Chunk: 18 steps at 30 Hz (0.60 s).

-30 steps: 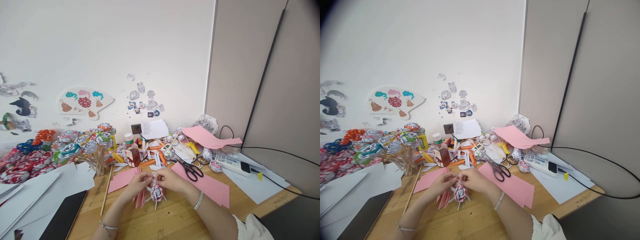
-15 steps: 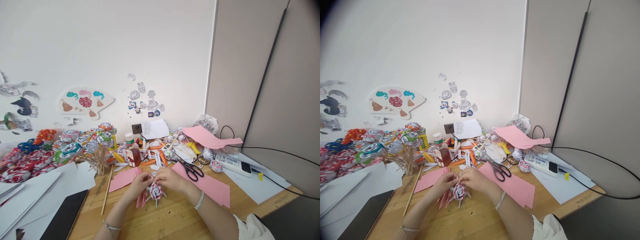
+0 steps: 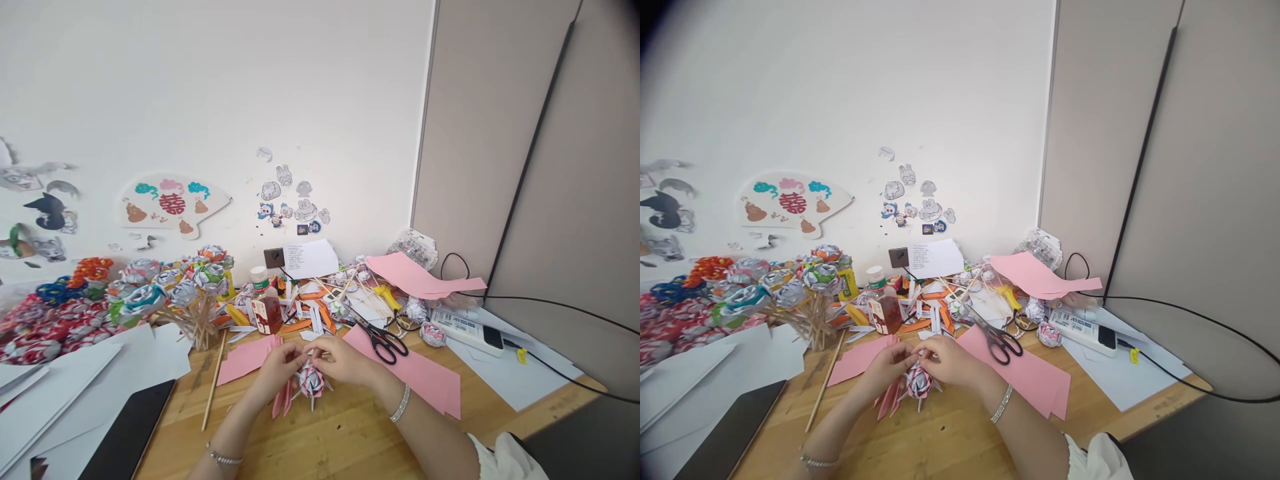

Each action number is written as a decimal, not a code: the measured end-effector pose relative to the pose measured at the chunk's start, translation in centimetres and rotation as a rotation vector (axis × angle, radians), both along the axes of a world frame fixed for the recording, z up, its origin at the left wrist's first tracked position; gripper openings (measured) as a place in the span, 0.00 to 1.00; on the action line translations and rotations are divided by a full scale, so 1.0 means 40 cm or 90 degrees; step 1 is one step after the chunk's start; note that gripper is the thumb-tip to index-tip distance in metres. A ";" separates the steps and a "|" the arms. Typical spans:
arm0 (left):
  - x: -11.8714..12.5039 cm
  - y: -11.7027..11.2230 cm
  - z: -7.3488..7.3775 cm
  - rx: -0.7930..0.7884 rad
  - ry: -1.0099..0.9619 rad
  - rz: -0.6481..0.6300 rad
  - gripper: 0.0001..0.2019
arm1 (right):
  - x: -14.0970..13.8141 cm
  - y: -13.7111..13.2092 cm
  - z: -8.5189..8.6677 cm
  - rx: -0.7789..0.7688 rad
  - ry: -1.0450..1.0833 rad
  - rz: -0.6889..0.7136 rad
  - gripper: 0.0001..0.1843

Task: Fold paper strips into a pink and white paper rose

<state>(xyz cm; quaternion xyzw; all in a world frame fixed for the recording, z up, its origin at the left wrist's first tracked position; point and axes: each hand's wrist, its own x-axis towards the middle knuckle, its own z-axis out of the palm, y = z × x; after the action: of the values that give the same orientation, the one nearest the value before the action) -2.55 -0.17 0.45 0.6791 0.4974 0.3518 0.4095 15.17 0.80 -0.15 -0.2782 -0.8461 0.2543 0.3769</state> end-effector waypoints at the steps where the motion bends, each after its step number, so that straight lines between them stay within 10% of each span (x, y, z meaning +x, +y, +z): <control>1: 0.000 0.001 0.000 0.013 0.003 0.011 0.16 | 0.000 0.003 -0.003 0.019 -0.003 0.004 0.13; 12: -0.004 0.006 -0.001 0.057 -0.008 0.038 0.16 | 0.005 -0.003 0.014 0.117 0.073 0.085 0.15; 18: -0.009 0.010 0.001 0.094 -0.086 0.078 0.17 | 0.008 0.009 0.016 -0.043 0.261 -0.152 0.12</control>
<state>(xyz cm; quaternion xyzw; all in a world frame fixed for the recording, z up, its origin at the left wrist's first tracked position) -2.91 0.22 0.51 0.6506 0.4819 0.4565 0.3689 15.48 1.18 0.51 -0.3315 -0.7041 0.2873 0.5584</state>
